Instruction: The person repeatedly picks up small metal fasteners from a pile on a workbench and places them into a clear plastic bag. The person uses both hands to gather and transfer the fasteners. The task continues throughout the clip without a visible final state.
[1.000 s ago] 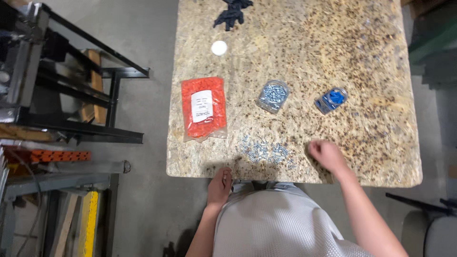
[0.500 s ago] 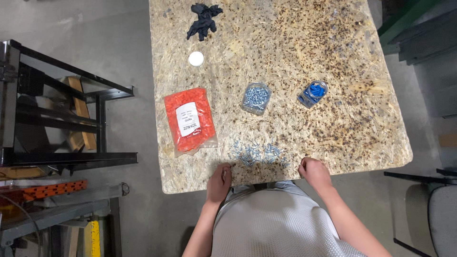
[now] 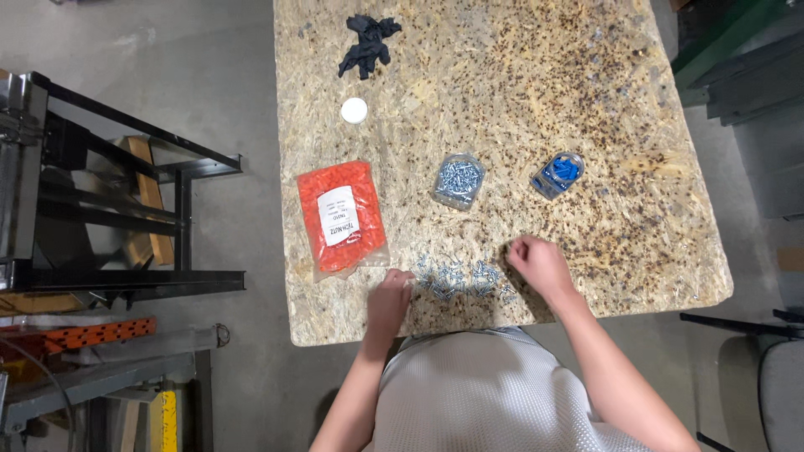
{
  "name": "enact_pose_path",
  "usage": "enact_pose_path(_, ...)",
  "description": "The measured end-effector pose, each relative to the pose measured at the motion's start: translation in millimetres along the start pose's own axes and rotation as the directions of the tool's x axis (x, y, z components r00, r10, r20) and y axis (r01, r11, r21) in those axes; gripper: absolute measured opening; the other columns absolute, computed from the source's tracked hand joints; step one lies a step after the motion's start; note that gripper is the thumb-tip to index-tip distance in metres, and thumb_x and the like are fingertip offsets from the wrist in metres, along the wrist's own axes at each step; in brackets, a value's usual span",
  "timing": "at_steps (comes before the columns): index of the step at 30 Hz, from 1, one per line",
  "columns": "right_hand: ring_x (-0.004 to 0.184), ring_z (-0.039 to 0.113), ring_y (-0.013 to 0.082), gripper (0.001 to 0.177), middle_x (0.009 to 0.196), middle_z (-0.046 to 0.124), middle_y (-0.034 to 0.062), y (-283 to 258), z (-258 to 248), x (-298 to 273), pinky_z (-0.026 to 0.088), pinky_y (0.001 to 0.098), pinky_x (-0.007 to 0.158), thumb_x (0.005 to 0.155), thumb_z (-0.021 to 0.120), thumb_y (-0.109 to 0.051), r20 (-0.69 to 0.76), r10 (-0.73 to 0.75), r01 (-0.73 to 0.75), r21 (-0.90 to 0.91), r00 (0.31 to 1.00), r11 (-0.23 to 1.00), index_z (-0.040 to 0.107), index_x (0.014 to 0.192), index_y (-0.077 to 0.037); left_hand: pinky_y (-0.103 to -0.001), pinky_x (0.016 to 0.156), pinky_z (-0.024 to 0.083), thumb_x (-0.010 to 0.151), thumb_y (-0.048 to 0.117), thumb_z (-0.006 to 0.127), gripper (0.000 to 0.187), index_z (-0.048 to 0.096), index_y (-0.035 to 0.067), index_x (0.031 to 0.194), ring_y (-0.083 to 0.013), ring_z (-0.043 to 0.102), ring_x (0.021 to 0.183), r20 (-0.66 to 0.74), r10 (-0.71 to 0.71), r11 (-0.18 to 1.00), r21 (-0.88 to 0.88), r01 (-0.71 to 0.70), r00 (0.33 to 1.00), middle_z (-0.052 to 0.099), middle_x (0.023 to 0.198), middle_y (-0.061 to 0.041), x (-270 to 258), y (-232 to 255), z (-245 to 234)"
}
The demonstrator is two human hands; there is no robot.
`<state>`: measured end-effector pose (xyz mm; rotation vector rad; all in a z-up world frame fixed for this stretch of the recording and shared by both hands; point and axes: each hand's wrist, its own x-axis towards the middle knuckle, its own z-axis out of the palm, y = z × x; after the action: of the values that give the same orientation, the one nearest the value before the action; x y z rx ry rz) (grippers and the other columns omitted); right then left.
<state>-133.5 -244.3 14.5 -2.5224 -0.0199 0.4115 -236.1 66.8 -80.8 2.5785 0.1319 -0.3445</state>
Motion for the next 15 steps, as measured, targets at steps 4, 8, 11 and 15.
enact_pose_path(4, 0.082, 0.073, 0.0351, 0.013, 0.073, 0.072, 0.0088, -30, -13, 29, 0.057, 0.0477, 0.074, 0.087, 0.068, -0.022, -0.052, -0.088, 0.089, 0.015, 0.995, 0.996, 0.071, 0.083, -0.011, -0.044, 0.075, 0.062, 0.102, 0.044, 0.048, 0.015, 0.061, 0.037, 0.106, -0.0260, 0.073, 0.088, -0.020, 0.087, 0.989, 0.118, -0.084, 0.996, 0.054, 0.106, 0.012, 6, -14, 14)
enact_pose_path(8, 0.082, 0.069, 0.0433, 0.022, 0.072, 0.068, 0.0166, -43, -10, 76, 0.053, 0.0546, 0.073, 0.087, 0.067, -0.025, -0.072, -0.145, 0.147, 0.028, 0.987, 0.989, 0.065, 0.077, -0.006, -0.041, 0.076, 0.064, 0.100, 0.037, 0.055, 0.006, 0.059, 0.035, 0.104, -0.0249, 0.074, 0.086, 0.001, 0.067, 0.983, 0.169, -0.067, 0.998, 0.049, 0.109, 0.015, 4, -5, -2)
enact_pose_path(11, 0.082, 0.070, 0.0428, 0.021, 0.072, 0.068, 0.0144, -55, -8, 111, 0.053, 0.0540, 0.074, 0.088, 0.066, -0.026, -0.089, -0.187, 0.191, 0.033, 0.978, 0.981, 0.066, 0.080, -0.007, -0.045, 0.079, 0.065, 0.100, 0.035, 0.057, 0.006, 0.060, 0.030, 0.103, -0.0286, 0.075, 0.089, 0.052, 0.020, 0.986, 0.165, -0.028, 0.998, 0.047, 0.114, 0.015, -1, 13, -26)
enact_pose_path(15, 0.084, 0.072, 0.0385, 0.014, 0.075, 0.072, 0.0065, -70, -5, 144, 0.056, 0.0524, 0.077, 0.089, 0.066, -0.027, -0.077, -0.233, 0.235, 0.027, 0.969, 0.972, 0.072, 0.090, -0.014, -0.046, 0.081, 0.065, 0.102, 0.041, 0.053, 0.013, 0.061, 0.030, 0.103, -0.0281, 0.076, 0.091, 0.047, -0.055, 0.986, 0.160, 0.047, 0.997, 0.048, 0.115, 0.015, -7, 51, -60)
